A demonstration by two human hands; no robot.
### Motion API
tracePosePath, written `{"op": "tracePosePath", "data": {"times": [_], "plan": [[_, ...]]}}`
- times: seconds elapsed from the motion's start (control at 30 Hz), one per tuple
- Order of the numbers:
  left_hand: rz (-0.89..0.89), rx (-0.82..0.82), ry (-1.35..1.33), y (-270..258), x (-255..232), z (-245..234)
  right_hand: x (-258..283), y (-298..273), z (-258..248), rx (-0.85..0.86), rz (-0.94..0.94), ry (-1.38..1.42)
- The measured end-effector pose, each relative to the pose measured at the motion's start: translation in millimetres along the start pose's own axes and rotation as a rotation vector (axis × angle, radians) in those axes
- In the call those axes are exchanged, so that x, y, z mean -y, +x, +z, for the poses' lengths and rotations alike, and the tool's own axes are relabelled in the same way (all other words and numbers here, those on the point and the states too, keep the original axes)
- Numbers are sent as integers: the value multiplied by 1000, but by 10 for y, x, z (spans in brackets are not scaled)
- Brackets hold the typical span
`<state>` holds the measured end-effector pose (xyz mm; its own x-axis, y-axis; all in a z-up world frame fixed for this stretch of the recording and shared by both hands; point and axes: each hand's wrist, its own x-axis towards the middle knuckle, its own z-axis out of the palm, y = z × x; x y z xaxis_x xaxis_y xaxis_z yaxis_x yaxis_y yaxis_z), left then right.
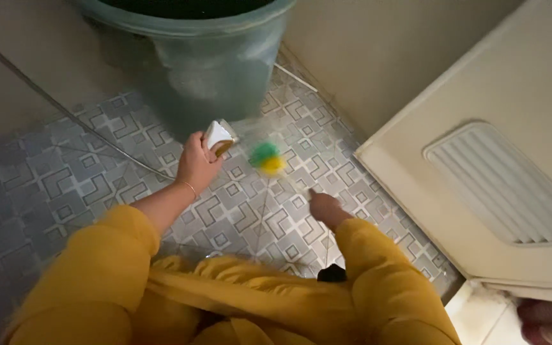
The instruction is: The person applies liquid soap to a toilet brush and scrubs the toilet tank, then scrubs the tiled floor around the toilet and a nearby green bucket. The person holds a handheld sprayer while scrubbing.
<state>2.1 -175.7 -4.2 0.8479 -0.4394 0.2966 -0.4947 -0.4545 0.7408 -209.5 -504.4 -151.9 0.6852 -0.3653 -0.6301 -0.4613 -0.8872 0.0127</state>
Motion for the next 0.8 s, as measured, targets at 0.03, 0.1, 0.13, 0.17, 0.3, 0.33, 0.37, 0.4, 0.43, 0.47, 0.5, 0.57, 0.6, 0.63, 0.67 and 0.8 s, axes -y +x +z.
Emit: {"op": "tracePosePath", "data": {"times": [0.03, 0.1, 0.13, 0.17, 0.3, 0.33, 0.37, 0.4, 0.43, 0.47, 0.5, 0.57, 0.6, 0.63, 0.67, 0.8], "plan": [[6, 4, 0, -23, -28, 30, 95, -224, -99, -2, 4, 5], [-30, 14, -17, 5, -87, 89, 286, -630, -360, 18, -111, -54], [-26, 21, -19, 19, -96, 126, 220, -652, -330, 20, -104, -49], [11, 26, -13, 38, -101, 162, 157, -669, -302, -1, -92, -70], [17, 60, -21, 61, -152, 236, -511, -220, 120, -124, 7, -112], [21, 58, -24, 65, -214, 212, -711, -121, 231, -127, 10, -113], [54, 61, -4, 70, -272, 186, -909, -20, 341, -113, 66, -135], [85, 67, 18, 61, -323, 150, -1092, 71, 470, -95, 120, -156], [86, 68, 16, 80, -286, 169, -1167, 74, 514, -95, 122, -156], [96, 74, 24, 107, -242, 181, -1221, 73, 578, -93, 256, -9], [105, 80, 33, 139, -197, 194, -1275, 76, 639, -90, 390, 139], [69, 131, 11, 206, -278, 129, -979, -148, 508, -138, 352, 193], [20, 163, -15, 234, -325, 122, -878, -253, 398, -192, 306, 224], [23, 167, -23, 314, -291, 200, -731, -255, 380, -192, 315, 222], [8, 142, -58, 356, -247, 269, -577, -260, 380, -129, 249, 126], [114, 40, -36, 510, -113, 569, 165, -810, -78, -14, -17, -45]]}}
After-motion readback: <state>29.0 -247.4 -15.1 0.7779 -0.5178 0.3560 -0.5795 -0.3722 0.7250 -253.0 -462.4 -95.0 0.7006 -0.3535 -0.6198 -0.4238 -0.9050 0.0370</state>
